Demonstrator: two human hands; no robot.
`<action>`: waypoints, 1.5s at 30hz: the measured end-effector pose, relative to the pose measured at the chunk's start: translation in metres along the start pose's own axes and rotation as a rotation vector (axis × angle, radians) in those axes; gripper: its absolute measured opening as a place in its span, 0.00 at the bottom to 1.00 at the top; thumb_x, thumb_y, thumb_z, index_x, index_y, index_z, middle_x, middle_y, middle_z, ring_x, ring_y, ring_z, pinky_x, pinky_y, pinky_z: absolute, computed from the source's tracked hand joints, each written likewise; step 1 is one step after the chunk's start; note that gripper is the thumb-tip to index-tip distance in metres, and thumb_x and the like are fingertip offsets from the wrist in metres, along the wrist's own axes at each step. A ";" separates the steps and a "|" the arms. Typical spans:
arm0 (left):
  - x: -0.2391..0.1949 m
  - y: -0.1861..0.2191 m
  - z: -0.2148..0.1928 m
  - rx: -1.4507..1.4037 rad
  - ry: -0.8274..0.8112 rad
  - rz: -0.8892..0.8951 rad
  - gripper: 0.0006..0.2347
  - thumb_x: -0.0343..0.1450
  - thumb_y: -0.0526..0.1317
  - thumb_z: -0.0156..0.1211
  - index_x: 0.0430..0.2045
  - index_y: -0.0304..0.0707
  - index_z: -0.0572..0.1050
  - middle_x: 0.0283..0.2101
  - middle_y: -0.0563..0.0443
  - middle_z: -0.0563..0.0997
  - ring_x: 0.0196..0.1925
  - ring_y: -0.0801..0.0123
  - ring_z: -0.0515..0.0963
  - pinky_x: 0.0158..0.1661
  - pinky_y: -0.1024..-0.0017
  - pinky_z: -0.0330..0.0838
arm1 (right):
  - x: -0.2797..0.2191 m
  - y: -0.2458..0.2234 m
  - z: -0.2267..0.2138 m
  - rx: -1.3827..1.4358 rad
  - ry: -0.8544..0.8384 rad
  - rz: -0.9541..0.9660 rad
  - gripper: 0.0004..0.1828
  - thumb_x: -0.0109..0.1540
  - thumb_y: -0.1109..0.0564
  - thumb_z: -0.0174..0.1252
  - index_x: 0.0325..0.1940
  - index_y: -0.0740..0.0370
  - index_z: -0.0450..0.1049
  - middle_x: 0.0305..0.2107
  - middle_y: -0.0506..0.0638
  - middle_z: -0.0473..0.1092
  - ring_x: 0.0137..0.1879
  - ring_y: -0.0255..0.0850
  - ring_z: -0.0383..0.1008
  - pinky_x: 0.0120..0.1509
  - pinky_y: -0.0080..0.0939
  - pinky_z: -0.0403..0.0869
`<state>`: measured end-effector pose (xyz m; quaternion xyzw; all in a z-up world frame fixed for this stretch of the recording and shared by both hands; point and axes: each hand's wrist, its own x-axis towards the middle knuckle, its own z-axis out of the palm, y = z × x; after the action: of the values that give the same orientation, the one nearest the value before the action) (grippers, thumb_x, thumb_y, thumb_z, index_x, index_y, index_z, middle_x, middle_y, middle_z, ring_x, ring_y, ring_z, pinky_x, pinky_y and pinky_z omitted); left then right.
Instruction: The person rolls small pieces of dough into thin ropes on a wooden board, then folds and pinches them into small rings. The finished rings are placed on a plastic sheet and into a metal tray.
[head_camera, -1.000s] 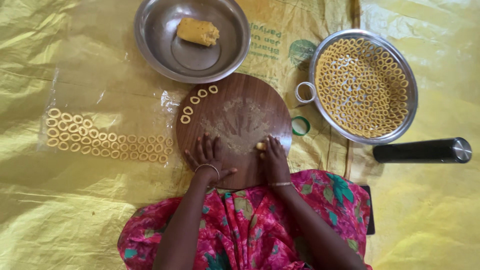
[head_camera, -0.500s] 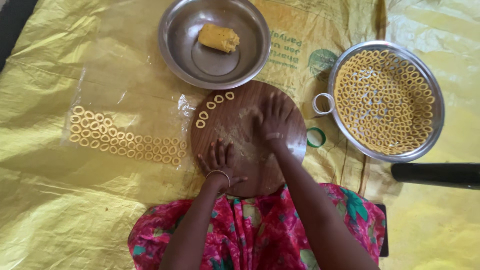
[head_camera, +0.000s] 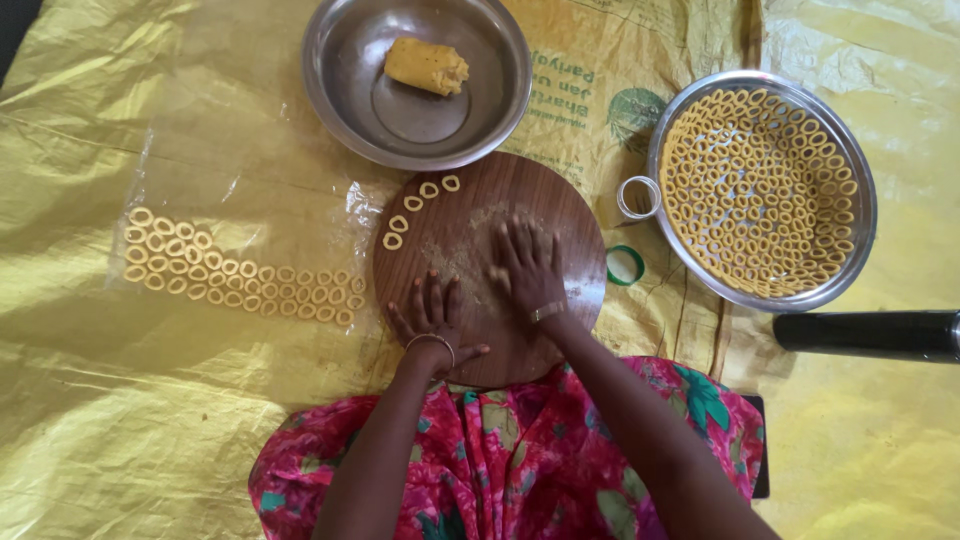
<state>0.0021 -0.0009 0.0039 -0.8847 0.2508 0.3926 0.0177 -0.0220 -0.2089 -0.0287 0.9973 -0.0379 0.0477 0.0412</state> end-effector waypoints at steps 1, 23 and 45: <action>0.001 0.001 0.003 -0.002 -0.016 0.002 0.58 0.61 0.78 0.50 0.72 0.55 0.15 0.76 0.47 0.13 0.76 0.40 0.10 0.61 0.20 0.16 | 0.022 0.004 0.005 -0.056 0.072 -0.024 0.40 0.72 0.33 0.35 0.84 0.52 0.41 0.80 0.50 0.37 0.84 0.49 0.31 0.81 0.65 0.27; -0.003 0.002 -0.002 0.000 0.051 -0.047 0.59 0.60 0.79 0.51 0.71 0.56 0.15 0.76 0.48 0.11 0.77 0.46 0.11 0.63 0.24 0.17 | -0.073 -0.001 -0.058 1.023 0.266 0.330 0.17 0.63 0.60 0.54 0.57 0.58 0.75 0.49 0.53 0.74 0.57 0.51 0.77 0.63 0.44 0.74; -0.001 -0.002 0.006 -0.049 0.095 -0.006 0.59 0.59 0.78 0.55 0.73 0.57 0.19 0.77 0.47 0.13 0.78 0.45 0.14 0.63 0.23 0.18 | 0.056 -0.015 0.007 0.003 -0.035 0.199 0.44 0.70 0.34 0.39 0.81 0.63 0.39 0.79 0.58 0.35 0.84 0.53 0.30 0.79 0.70 0.25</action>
<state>-0.0016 0.0026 0.0005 -0.9032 0.2389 0.3563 -0.0149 0.0350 -0.1989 -0.0316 0.9894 -0.1373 0.0340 0.0342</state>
